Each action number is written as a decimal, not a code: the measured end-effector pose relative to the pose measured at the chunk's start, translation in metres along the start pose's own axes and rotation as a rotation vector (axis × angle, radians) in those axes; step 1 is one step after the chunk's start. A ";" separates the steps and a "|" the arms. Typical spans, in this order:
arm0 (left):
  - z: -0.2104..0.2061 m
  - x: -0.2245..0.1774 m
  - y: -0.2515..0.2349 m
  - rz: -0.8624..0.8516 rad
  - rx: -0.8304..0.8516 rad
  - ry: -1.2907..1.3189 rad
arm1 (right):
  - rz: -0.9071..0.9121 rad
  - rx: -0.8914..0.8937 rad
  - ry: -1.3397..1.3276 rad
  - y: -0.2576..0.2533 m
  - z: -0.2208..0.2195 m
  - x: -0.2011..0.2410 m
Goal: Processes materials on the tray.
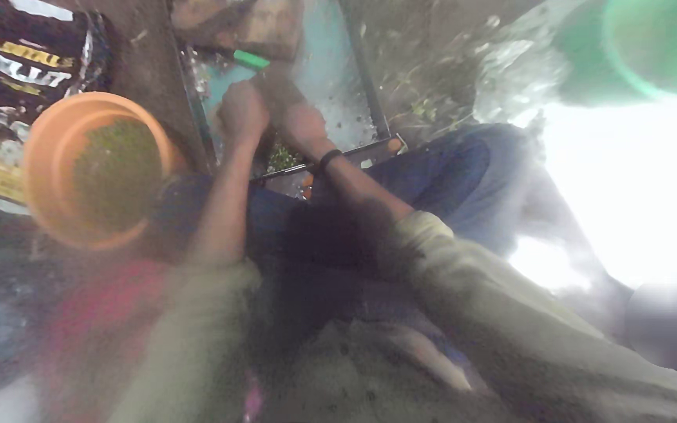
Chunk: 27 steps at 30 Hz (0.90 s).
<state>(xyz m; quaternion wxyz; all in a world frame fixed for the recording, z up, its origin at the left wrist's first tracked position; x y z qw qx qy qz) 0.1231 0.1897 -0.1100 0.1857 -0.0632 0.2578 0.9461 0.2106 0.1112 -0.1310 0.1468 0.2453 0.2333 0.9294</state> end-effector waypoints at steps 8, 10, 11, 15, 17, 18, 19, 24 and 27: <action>-0.001 -0.001 0.003 0.078 -0.017 -0.017 | -0.039 -0.007 0.017 0.017 -0.021 -0.008; 0.000 -0.005 0.008 0.103 -0.015 -0.023 | -0.073 0.035 0.035 0.037 -0.030 -0.012; 0.001 -0.006 0.011 0.112 -0.013 -0.015 | -0.089 0.066 0.055 0.047 -0.033 -0.014; -0.001 -0.006 0.013 0.113 -0.009 -0.005 | -0.099 0.114 0.083 0.068 -0.040 -0.029; -0.001 -0.005 0.014 0.087 -0.003 0.020 | -0.101 0.091 0.038 0.068 -0.031 -0.029; -0.002 -0.004 0.014 0.070 -0.007 0.022 | -0.102 0.081 0.023 0.068 -0.024 -0.025; -0.003 -0.002 0.014 0.058 -0.011 0.027 | -0.093 0.082 0.015 0.066 -0.017 -0.018; -0.002 -0.001 0.012 0.061 -0.029 0.021 | -0.008 0.039 -0.005 0.026 0.001 0.007; -0.004 0.001 0.012 0.102 -0.031 0.024 | 0.043 -0.005 -0.007 0.001 -0.003 0.012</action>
Point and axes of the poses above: each hand's wrist, its own y-axis away from the middle knuckle, its own z-axis out of the back of the hand, x = y × z, the point moved 7 cm from there along -y, towards the middle knuckle, and after that the axes turned 14 degrees about x, right-handed, at the moved point
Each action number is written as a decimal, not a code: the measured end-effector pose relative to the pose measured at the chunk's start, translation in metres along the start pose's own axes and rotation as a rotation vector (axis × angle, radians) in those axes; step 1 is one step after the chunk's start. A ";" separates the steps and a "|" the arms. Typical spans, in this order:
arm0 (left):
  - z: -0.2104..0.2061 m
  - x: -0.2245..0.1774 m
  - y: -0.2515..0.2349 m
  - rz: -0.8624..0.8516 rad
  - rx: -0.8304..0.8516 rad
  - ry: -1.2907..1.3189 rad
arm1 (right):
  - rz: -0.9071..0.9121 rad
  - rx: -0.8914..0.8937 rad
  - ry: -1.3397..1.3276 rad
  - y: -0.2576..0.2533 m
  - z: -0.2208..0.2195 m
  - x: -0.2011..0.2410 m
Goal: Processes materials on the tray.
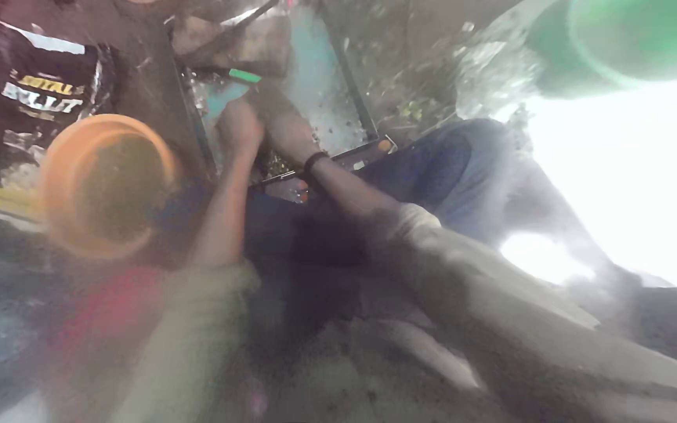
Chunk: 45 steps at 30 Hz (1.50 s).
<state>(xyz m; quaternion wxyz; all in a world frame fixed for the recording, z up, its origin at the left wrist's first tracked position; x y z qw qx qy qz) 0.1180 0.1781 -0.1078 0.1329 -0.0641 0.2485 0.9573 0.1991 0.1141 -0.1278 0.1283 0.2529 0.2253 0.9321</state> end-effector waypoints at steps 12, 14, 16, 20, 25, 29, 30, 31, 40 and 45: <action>0.002 -0.010 0.004 -0.017 0.014 -0.006 | -0.123 0.086 0.074 0.070 -0.045 -0.021; 0.000 -0.007 0.002 -0.023 0.011 -0.006 | -0.139 0.102 0.076 0.075 -0.042 -0.026; 0.002 -0.005 0.002 -0.017 0.014 -0.008 | -0.118 0.045 0.026 0.071 -0.028 -0.024; 0.001 -0.002 0.001 -0.006 0.010 0.022 | -0.070 0.050 -0.018 0.041 -0.005 -0.006; -0.001 -0.002 0.001 -0.011 0.002 -0.024 | -0.022 -0.004 -0.047 -0.002 -0.006 0.002; -0.001 -0.003 0.001 -0.014 0.002 -0.012 | -0.062 0.011 -0.007 0.005 -0.013 -0.004; 0.000 -0.003 0.000 -0.014 0.003 -0.013 | -0.075 0.031 -0.004 0.015 -0.015 -0.007; 0.001 -0.003 0.000 -0.013 0.006 -0.012 | -0.088 0.070 0.004 0.026 -0.018 -0.011; 0.002 -0.004 0.002 -0.002 0.003 0.002 | -0.054 0.041 0.020 0.045 -0.007 -0.012; -0.001 0.000 -0.002 0.008 -0.009 -0.011 | -0.011 0.059 0.017 0.008 -0.001 0.002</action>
Point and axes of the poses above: each hand's wrist, its own y-axis away from the middle knuckle, its own z-axis out of the back of the hand, x = y × z, the point moved 7 cm from there along -y, towards the middle knuckle, and after that the axes turned 14 degrees about x, right-handed, at the moved point
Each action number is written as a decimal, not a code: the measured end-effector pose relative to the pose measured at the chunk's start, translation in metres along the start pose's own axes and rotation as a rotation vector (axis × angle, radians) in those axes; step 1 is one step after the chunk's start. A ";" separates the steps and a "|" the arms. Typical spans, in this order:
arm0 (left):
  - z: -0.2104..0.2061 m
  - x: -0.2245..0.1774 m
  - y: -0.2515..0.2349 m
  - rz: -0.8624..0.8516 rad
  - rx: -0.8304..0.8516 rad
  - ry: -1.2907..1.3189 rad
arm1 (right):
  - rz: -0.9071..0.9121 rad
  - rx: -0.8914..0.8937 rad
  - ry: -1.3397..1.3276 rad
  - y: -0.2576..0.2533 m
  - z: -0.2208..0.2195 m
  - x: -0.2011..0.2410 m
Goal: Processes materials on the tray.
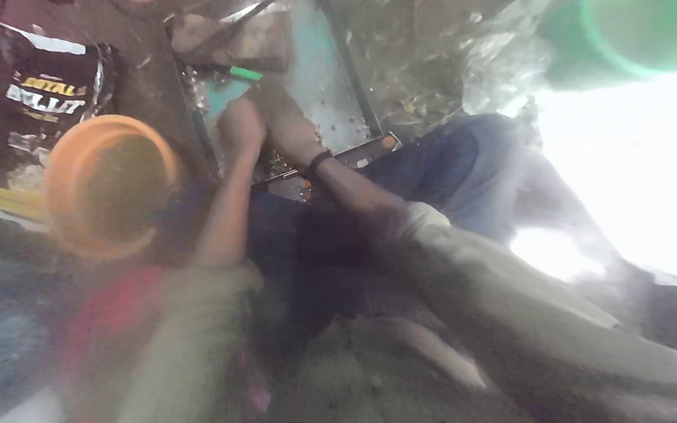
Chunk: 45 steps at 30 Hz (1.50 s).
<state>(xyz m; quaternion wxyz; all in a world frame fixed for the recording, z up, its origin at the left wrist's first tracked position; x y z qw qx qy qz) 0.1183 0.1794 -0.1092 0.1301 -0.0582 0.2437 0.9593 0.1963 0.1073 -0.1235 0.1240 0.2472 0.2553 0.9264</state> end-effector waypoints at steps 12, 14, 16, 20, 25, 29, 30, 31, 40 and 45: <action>0.000 -0.005 0.000 -0.030 0.015 -0.020 | -0.132 0.123 0.072 0.059 -0.044 -0.037; 0.000 -0.005 0.000 -0.032 0.020 -0.009 | -0.118 0.048 0.037 0.059 -0.029 -0.035; -0.001 -0.003 0.002 -0.024 0.026 -0.017 | -0.106 0.008 -0.007 0.052 -0.012 -0.025; 0.003 -0.004 0.012 0.031 0.015 -0.033 | 0.010 -0.015 0.006 0.014 0.003 -0.004; 0.000 0.000 0.004 0.001 0.002 0.008 | 0.016 -0.059 -0.065 -0.014 -0.005 0.000; 0.001 -0.005 0.002 -0.047 0.017 0.042 | -0.050 -0.015 -0.040 0.005 -0.018 -0.007; 0.002 -0.005 0.002 -0.043 0.018 0.038 | -0.061 -0.002 -0.029 0.016 -0.023 -0.008; 0.003 -0.006 0.003 -0.027 0.020 0.036 | -0.072 0.019 -0.010 0.026 -0.029 -0.010; -0.001 -0.003 0.000 -0.047 0.028 -0.005 | -0.089 0.048 -0.017 0.047 -0.019 -0.021; -0.001 0.002 0.000 -0.006 -0.004 0.017 | 0.019 -0.018 -0.029 0.001 0.000 -0.001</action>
Point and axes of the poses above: each hand's wrist, its own y-axis away from the middle knuckle, its own z-axis out of the back of the hand, x = y × z, the point moved 7 cm from there along -y, towards the middle knuckle, and after that the axes turned 14 degrees about x, right-handed, at the moved point
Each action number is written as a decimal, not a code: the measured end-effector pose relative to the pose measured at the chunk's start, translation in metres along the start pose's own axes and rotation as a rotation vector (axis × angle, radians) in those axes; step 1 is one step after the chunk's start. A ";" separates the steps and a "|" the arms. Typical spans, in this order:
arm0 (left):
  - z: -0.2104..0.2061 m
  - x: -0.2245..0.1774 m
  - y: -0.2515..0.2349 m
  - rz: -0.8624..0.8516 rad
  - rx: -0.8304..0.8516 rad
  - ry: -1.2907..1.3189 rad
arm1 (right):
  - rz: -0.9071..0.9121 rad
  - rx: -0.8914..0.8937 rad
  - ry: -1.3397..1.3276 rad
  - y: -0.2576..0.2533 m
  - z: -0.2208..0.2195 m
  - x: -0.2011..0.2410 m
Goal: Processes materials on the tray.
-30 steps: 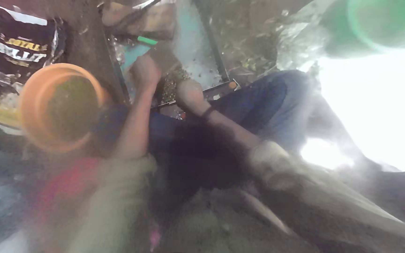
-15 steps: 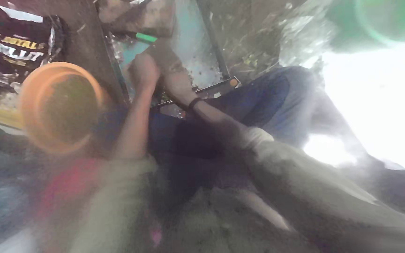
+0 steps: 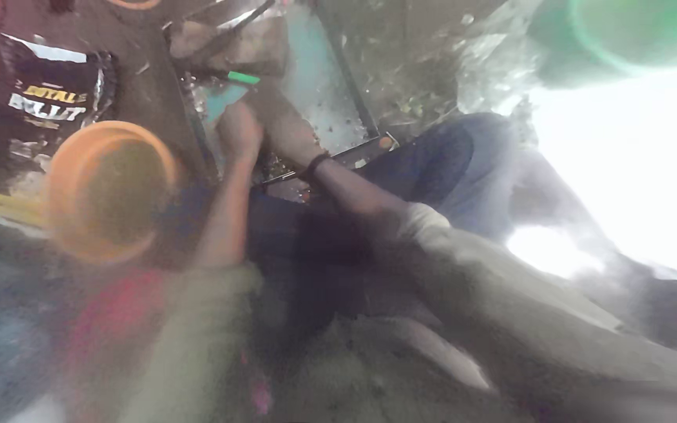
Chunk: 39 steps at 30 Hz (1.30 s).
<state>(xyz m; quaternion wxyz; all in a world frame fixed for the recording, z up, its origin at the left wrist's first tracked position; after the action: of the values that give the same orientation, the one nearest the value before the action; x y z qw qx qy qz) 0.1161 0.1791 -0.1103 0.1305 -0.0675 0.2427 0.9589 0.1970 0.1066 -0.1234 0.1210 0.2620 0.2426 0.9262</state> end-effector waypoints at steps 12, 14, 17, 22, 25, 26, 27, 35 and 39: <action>0.000 -0.006 -0.001 -0.051 0.026 -0.030 | -0.125 0.103 0.038 0.049 -0.043 -0.023; 0.003 -0.007 0.001 -0.033 0.028 -0.011 | -0.153 0.151 0.042 0.061 -0.044 -0.035; 0.004 -0.009 0.008 0.000 0.018 -0.015 | -0.125 0.079 0.015 0.061 -0.024 -0.035; 0.001 -0.004 0.000 -0.042 -0.001 -0.029 | -0.028 0.022 -0.008 0.020 0.006 -0.006; 0.001 -0.002 0.004 -0.009 -0.013 -0.037 | 0.077 -0.042 0.011 -0.014 0.004 0.003; 0.001 -0.001 0.005 -0.004 -0.017 -0.046 | 0.089 -0.054 0.004 -0.020 0.002 0.004; -0.001 -0.001 0.004 -0.013 -0.020 -0.051 | 0.087 -0.058 0.002 -0.023 0.000 0.004; 0.002 -0.007 0.001 -0.029 0.007 0.001 | -0.111 0.039 0.050 0.030 -0.031 -0.009; 0.003 -0.007 0.003 -0.035 0.017 0.029 | -0.130 0.134 0.042 0.064 -0.045 -0.032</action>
<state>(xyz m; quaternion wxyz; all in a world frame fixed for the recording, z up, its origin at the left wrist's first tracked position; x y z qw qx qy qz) 0.1218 0.1765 -0.1050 0.1444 -0.0844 0.2516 0.9533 0.1927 0.0239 -0.1374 0.1581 0.2338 0.3230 0.9033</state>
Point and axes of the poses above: each hand's wrist, its own y-axis away from the middle knuckle, its own z-axis out of the back of the hand, x = y × z, the point moved 7 cm from there along -y, towards the middle knuckle, and after that the axes turned 14 degrees about x, right-handed, at the moved point
